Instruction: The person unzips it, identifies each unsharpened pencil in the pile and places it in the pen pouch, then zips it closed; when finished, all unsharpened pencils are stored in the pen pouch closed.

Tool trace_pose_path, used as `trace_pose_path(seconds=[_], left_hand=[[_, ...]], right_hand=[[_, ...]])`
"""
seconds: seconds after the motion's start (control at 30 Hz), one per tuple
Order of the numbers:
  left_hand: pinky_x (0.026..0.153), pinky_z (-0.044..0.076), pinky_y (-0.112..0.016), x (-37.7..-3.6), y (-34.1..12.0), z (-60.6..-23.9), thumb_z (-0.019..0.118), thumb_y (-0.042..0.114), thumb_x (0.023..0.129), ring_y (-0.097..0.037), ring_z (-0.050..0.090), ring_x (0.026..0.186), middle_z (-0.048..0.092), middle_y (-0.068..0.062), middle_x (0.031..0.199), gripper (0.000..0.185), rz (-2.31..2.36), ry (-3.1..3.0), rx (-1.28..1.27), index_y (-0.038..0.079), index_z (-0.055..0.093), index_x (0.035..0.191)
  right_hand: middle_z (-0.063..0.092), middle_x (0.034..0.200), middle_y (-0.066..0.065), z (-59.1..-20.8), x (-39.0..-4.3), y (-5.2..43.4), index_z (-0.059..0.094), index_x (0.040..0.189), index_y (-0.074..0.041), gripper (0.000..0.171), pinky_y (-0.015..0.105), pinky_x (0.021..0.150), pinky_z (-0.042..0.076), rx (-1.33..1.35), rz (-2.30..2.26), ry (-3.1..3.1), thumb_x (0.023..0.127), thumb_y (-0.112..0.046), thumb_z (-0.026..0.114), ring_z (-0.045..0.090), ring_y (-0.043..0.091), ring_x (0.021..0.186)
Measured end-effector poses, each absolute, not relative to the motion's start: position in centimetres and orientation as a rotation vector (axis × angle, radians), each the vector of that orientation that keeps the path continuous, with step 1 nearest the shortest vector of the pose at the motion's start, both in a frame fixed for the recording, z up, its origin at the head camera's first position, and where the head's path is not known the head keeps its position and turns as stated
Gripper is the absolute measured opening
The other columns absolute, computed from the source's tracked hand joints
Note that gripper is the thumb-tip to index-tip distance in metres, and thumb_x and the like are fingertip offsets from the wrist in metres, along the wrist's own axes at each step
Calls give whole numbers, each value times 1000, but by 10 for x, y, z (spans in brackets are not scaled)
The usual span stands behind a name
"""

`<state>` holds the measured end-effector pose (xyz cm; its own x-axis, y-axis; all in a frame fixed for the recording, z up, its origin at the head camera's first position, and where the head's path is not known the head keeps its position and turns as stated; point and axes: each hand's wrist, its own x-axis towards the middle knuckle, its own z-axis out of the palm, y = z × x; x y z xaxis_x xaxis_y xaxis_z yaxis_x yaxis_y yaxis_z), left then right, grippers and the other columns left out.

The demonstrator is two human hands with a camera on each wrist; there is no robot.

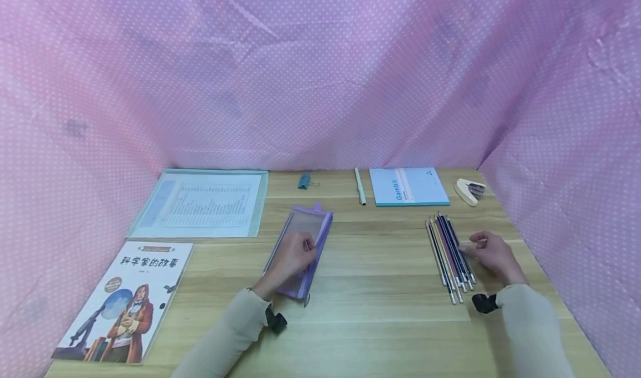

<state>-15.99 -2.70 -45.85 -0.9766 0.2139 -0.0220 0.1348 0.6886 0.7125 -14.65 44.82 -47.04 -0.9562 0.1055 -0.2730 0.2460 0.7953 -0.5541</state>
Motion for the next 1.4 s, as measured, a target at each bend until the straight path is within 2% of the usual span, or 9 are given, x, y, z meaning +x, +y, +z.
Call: trace_pose_path(seconds=[0.13, 0.27, 0.4, 0.7, 0.77, 1.0, 1.13, 1.27, 1.4], left_hand=[[41, 41, -16, -160, -27, -458, 67, 5, 82, -8, 53, 49, 61, -1, 63, 9, 1168, 2790, 289, 8, 65, 74], [40, 41, -16, -160, -27, -459, 67, 4, 82, -8, 53, 48, 61, 0, 63, 9, 1164, 2789, 282, 8, 65, 74], [40, 41, -16, -161, -28, -459, 67, 4, 83, -7, 52, 48, 61, 0, 63, 9, 1152, 2794, 277, 8, 65, 74], [40, 41, -16, -161, -27, -460, 67, 5, 82, -8, 53, 47, 61, 0, 62, 10, 1157, 2789, 285, 8, 65, 73], [40, 41, -16, -161, -27, -459, 67, 5, 83, -8, 53, 47, 61, 0, 62, 10, 1158, 2781, 279, 8, 65, 73], [40, 41, -16, -161, -28, -459, 67, 4, 82, -8, 53, 48, 60, 0, 61, 12, 1149, 2776, 272, 9, 64, 72], [40, 40, -16, -162, -28, -459, 67, 4, 82, -8, 53, 48, 60, 0, 61, 11, 1153, 2779, 273, 9, 64, 72], [40, 42, -17, -161, -28, -459, 66, 5, 83, -9, 54, 47, 61, 0, 62, 11, 1175, 2759, 274, 8, 65, 73], [41, 41, -17, -160, -29, -458, 67, 4, 82, -8, 53, 48, 60, 0, 62, 11, 1176, 2775, 281, 8, 64, 72]], right_hand=[[62, 113, 38, -471, -143, 457, 52, 124, 18, 50, 20, 65, 46, 316, -917, 2807, 101, -27, 52, 57, 6, 81], [61, 117, 37, -472, -140, 463, 51, 127, 17, 58, 19, 63, 45, 345, -933, 2797, 102, -35, 49, 51, -2, 77], [57, 122, 38, -473, -139, 463, 46, 132, 16, 66, 23, 62, 49, 366, -972, 2750, 100, -42, 54, 53, 1, 77], [63, 111, 39, -471, -141, 462, 51, 123, 17, 54, 23, 59, 48, 329, -887, 2845, 99, -31, 57, 56, 4, 71], [64, 111, 39, -469, -141, 462, 52, 122, 17, 54, 23, 61, 47, 326, -854, 2874, 99, -32, 57, 59, 7, 73], [67, 103, 37, -464, -143, 458, 57, 114, 16, 51, 33, 64, 47, 297, -718, 3013, 96, -32, 60, 67, 41, 84], [69, 93, 31, -467, -143, 460, 62, 105, 15, 41, 32, 61, 47, 251, -674, 3011, 94, -24, 62, 65, 28, 72], [69, 82, 23, -473, -138, 466, 65, 99, 13, 30, 27, 58, 41, 282, -674, 3059, 92, -16, 63, 54, 12, 63], [70, 82, 24, -471, -135, 471, 65, 99, 12, 30, 27, 59, 40, 306, -667, 3065, 92, -17, 63, 52, 10, 63]])
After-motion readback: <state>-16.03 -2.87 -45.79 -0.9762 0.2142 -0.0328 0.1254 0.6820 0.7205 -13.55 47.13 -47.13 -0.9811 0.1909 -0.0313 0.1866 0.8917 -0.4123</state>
